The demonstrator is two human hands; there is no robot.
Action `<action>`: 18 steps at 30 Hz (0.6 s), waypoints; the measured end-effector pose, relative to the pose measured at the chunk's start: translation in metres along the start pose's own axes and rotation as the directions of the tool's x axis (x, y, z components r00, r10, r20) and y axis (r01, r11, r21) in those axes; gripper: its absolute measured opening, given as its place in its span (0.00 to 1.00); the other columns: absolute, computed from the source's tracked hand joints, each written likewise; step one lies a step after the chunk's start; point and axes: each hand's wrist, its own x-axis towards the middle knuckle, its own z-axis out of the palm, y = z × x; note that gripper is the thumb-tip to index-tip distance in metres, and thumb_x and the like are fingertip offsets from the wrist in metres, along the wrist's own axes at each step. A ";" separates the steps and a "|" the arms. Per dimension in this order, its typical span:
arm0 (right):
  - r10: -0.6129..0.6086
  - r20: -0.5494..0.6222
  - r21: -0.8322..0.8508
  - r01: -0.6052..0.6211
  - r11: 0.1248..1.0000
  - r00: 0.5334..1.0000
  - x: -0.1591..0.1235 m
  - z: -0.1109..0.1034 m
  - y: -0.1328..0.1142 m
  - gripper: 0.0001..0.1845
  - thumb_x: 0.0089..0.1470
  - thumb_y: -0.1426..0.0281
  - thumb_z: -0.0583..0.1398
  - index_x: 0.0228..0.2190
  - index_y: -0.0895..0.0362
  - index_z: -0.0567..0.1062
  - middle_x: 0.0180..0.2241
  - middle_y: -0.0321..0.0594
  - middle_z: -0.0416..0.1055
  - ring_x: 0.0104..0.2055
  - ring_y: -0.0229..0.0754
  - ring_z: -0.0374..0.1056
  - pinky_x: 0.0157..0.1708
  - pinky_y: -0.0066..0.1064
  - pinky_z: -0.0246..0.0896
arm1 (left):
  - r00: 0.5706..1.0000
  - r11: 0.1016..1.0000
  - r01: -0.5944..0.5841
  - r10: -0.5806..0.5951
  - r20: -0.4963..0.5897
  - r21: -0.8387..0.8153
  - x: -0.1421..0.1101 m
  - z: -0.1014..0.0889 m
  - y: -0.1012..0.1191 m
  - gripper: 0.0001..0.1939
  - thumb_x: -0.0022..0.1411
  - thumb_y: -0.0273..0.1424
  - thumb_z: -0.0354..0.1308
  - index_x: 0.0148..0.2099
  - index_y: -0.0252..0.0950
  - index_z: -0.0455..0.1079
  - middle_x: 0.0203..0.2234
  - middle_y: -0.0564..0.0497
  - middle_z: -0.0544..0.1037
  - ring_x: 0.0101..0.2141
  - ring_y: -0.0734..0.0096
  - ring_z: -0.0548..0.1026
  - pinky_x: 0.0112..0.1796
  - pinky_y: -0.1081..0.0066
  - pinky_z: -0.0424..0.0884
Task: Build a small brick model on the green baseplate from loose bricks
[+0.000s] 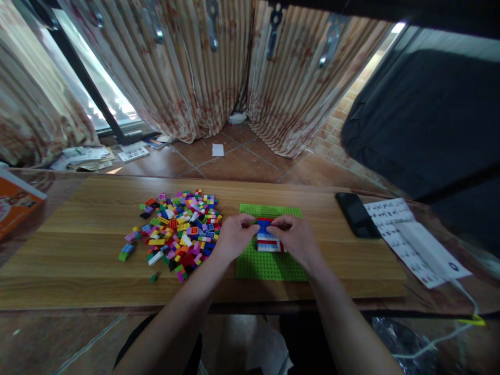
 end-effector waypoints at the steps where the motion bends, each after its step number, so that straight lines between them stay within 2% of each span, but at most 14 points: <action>1: 0.016 0.008 0.002 -0.016 1.000 1.000 0.001 0.000 0.001 0.07 0.44 0.65 0.65 0.26 0.56 0.78 0.27 0.38 0.76 0.29 0.41 0.70 0.31 0.33 0.63 | 1.000 1.000 0.009 -0.009 0.005 -0.013 0.000 0.000 0.001 0.07 0.54 0.28 0.62 0.36 0.33 0.77 0.28 0.48 0.81 0.29 0.69 0.77 0.33 0.71 0.72; 5: 0.051 0.017 -0.043 -0.050 0.998 0.999 0.005 0.000 -0.001 0.07 0.43 0.65 0.65 0.23 0.56 0.77 0.23 0.37 0.74 0.26 0.39 0.68 0.27 0.30 0.59 | 0.998 0.997 0.056 -0.056 0.001 -0.053 0.001 0.002 0.004 0.04 0.53 0.27 0.62 0.33 0.32 0.77 0.26 0.50 0.80 0.28 0.71 0.76 0.32 0.71 0.71; 10: 0.071 0.060 -0.054 -0.068 0.996 0.996 0.007 -0.004 -0.009 0.06 0.42 0.67 0.66 0.21 0.57 0.77 0.22 0.37 0.75 0.25 0.38 0.67 0.26 0.29 0.57 | 0.995 0.994 0.099 -0.100 -0.008 -0.045 0.004 0.003 0.004 0.04 0.52 0.25 0.62 0.32 0.32 0.77 0.24 0.49 0.80 0.26 0.71 0.75 0.31 0.71 0.71; 14: 0.064 0.066 -0.044 -0.061 0.997 0.996 0.008 -0.006 -0.009 0.07 0.41 0.67 0.66 0.20 0.58 0.78 0.20 0.36 0.73 0.23 0.37 0.65 0.25 0.29 0.55 | 0.995 0.994 0.094 -0.095 -0.012 -0.050 0.004 0.003 0.002 0.04 0.51 0.26 0.63 0.32 0.32 0.76 0.25 0.49 0.80 0.26 0.71 0.75 0.31 0.70 0.71; 16: 0.060 0.062 0.011 -0.061 0.998 0.996 0.009 -0.009 -0.007 0.08 0.40 0.65 0.66 0.20 0.57 0.78 0.19 0.36 0.73 0.23 0.37 0.65 0.24 0.29 0.56 | 0.997 0.996 0.072 -0.072 -0.003 -0.060 0.003 0.002 0.001 0.05 0.52 0.27 0.63 0.33 0.32 0.77 0.26 0.49 0.80 0.26 0.71 0.75 0.30 0.71 0.70; 18: 0.079 0.022 0.183 -0.081 0.980 0.997 0.012 -0.013 -0.006 0.11 0.39 0.62 0.67 0.20 0.57 0.77 0.19 0.35 0.72 0.22 0.37 0.65 0.24 0.29 0.57 | 0.998 0.995 0.052 -0.050 0.022 -0.087 0.001 0.000 0.001 0.05 0.53 0.29 0.61 0.33 0.33 0.77 0.25 0.50 0.79 0.25 0.71 0.74 0.28 0.72 0.69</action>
